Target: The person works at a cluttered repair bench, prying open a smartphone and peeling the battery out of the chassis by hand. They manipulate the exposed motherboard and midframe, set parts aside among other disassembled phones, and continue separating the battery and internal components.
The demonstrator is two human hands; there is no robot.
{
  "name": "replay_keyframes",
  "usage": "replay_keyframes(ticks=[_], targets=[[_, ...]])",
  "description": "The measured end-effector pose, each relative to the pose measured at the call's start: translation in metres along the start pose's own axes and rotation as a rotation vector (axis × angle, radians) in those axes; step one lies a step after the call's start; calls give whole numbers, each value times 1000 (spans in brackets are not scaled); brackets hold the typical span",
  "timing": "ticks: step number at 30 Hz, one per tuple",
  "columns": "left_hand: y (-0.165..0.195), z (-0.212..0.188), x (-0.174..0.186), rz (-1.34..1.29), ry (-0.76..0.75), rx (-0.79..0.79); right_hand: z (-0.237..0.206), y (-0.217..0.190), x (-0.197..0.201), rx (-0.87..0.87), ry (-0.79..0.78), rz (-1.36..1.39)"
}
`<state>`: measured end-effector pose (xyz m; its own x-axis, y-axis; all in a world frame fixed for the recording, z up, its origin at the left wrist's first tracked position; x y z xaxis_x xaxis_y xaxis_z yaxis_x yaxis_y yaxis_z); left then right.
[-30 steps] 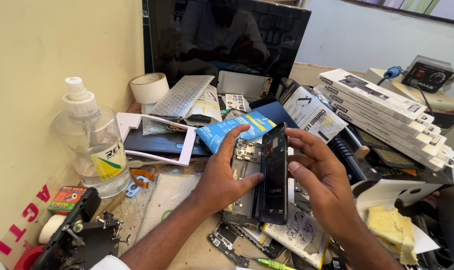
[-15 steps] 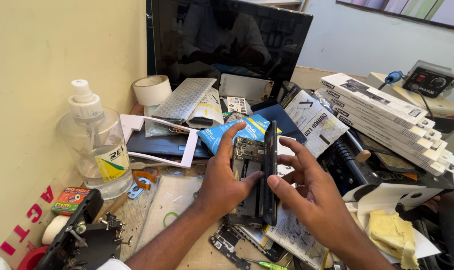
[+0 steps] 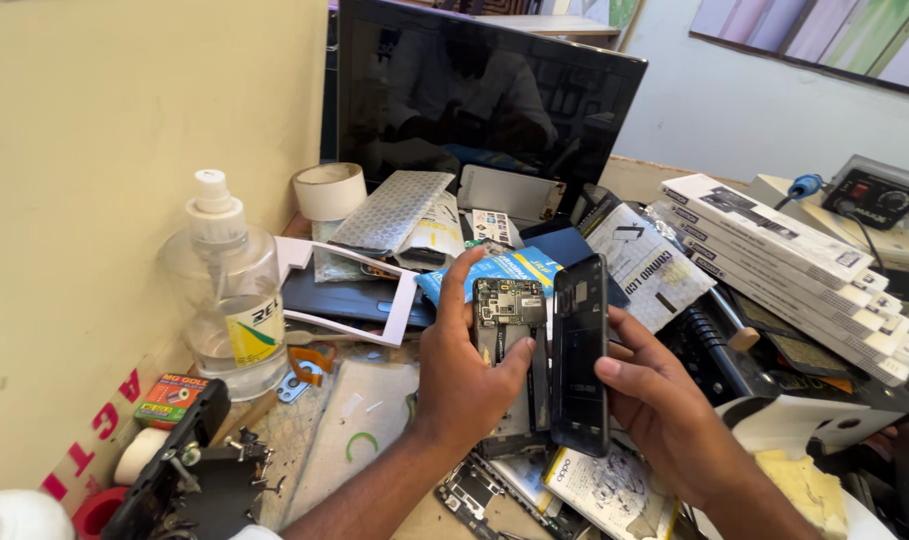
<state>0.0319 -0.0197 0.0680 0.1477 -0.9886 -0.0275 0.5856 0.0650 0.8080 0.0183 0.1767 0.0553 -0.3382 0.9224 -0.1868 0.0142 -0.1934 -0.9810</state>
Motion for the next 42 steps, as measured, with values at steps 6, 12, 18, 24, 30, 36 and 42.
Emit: replay_keyframes(ticks=[6,12,18,24,30,36,42], targets=[[-23,4,-4,-144,-12,102,0,5,1,-18,-111,59],[-34,4,-19,-692,-104,353,1,7,5,-52,2,0],[-23,-5,-26,-968,-176,460,1,13,9,-59,16,-16],[-25,-6,-28,-1113,-124,487,1,11,5,-46,26,-81],[-30,-4,-25,-1052,-61,414,0,5,-8,17,-11,-164],[-37,-6,-29,-1104,-80,506,1,8,-4,-1,-10,-151],[-43,-3,-24,-1130,-87,519,2,6,6,-49,106,-83]])
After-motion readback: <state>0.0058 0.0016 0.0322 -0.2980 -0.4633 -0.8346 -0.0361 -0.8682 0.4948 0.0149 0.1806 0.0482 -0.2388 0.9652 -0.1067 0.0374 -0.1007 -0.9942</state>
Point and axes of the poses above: each hand's wrist, its own z-axis towards the middle knuckle, its own x-axis out of the back of the hand, y = z × x, the point moved 5 cm from there along z, towards the middle knuckle, and after that the axes turned 2 degrees about -x, right-handed, at the moved point
